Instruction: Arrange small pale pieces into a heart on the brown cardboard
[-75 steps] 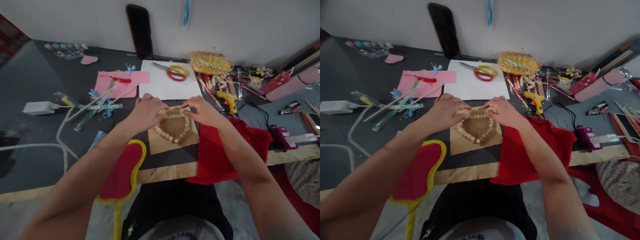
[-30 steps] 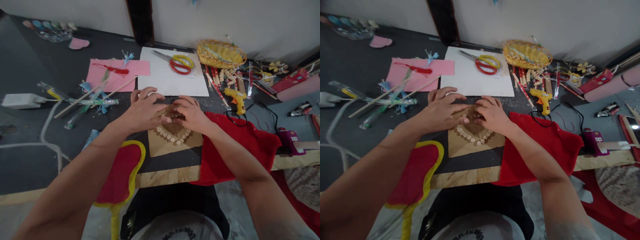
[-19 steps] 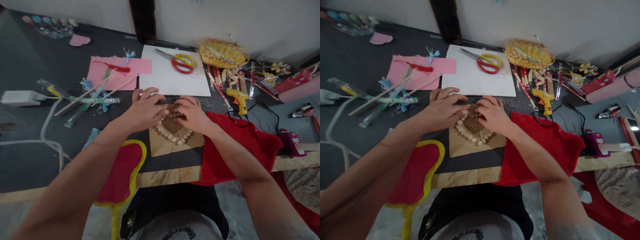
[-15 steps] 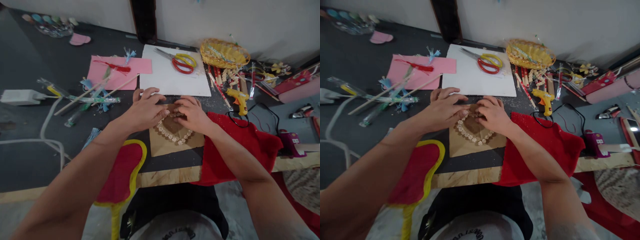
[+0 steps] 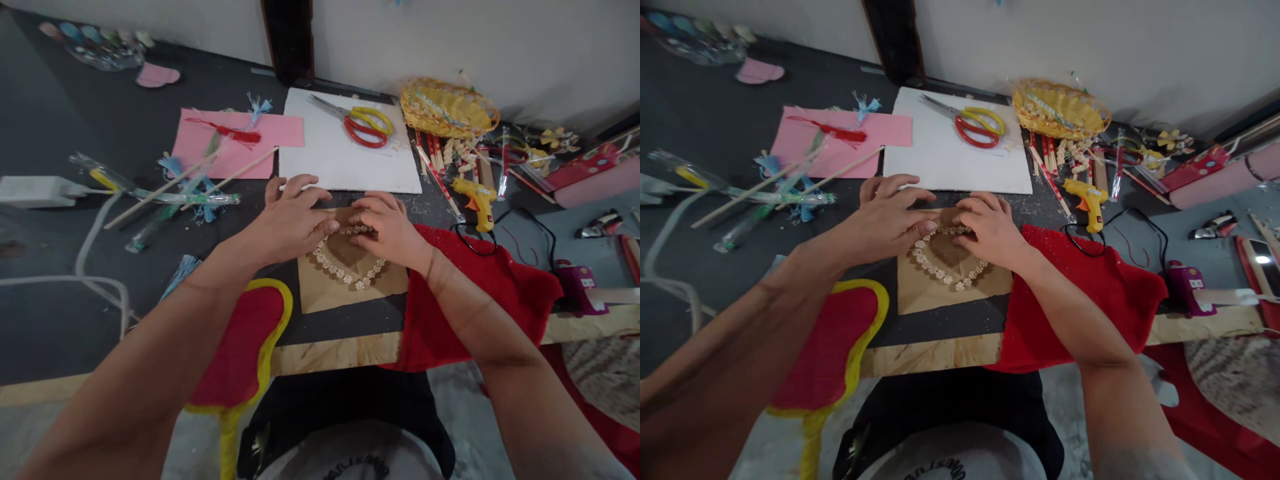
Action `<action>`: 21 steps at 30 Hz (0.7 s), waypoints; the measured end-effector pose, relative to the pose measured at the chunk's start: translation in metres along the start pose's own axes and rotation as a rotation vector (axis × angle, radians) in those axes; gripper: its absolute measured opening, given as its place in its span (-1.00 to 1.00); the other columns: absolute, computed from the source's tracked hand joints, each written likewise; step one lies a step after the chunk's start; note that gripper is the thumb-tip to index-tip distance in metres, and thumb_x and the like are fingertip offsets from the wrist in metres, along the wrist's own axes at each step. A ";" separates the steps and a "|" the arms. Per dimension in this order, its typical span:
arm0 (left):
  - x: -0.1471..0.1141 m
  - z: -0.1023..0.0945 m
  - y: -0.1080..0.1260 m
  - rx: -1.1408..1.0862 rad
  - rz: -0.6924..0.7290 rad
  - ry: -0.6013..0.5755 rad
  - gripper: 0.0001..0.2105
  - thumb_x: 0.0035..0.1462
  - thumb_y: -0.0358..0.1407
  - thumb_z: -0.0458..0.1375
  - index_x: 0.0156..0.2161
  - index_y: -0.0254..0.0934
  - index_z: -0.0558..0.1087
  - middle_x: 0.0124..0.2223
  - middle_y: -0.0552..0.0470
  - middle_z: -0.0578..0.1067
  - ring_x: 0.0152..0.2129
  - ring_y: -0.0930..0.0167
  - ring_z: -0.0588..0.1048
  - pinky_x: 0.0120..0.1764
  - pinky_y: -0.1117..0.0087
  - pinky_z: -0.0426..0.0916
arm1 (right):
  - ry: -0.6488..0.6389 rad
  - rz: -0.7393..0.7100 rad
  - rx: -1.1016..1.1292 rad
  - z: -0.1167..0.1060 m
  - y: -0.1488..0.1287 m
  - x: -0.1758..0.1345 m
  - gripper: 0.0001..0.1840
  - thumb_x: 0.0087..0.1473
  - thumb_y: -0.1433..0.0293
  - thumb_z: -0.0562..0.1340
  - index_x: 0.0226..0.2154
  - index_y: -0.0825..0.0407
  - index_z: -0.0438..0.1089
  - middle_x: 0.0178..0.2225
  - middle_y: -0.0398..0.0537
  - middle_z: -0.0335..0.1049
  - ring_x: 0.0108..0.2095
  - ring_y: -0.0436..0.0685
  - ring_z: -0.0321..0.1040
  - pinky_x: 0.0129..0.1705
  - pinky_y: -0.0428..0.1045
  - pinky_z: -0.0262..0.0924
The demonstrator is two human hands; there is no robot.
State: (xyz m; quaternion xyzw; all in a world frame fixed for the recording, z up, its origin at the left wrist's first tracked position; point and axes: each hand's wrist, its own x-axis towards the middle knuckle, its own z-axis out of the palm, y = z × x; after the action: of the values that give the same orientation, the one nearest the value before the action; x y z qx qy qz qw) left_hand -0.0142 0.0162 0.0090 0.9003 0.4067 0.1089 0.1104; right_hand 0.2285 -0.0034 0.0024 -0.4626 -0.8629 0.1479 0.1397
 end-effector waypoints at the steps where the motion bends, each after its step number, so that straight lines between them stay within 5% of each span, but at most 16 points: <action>1: 0.000 0.000 0.000 -0.004 -0.003 0.004 -0.61 0.43 -0.09 -0.06 -0.10 -0.17 0.61 0.21 -0.08 0.43 0.36 0.07 0.09 0.33 -0.09 -0.02 | 0.002 -0.003 -0.004 0.001 0.000 0.000 -0.78 0.15 0.25 0.33 -0.13 -0.10 0.53 0.19 -0.02 0.40 0.31 0.41 0.07 0.27 0.38 -0.03; 21: 0.000 -0.001 0.002 -0.041 -0.026 0.025 -0.68 0.38 -0.11 0.06 -0.17 -0.14 0.65 0.22 -0.09 0.41 0.36 0.04 0.10 0.34 -0.13 -0.05 | 0.009 0.003 -0.018 0.002 -0.002 0.000 -0.84 0.17 0.28 0.32 -0.17 -0.09 0.54 0.15 -0.02 0.43 0.28 0.40 0.11 0.23 0.36 0.02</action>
State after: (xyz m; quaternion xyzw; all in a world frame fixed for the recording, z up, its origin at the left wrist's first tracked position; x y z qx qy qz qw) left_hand -0.0134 0.0147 0.0105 0.8911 0.4173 0.1271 0.1251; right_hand 0.2265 -0.0044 0.0012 -0.4659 -0.8628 0.1382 0.1392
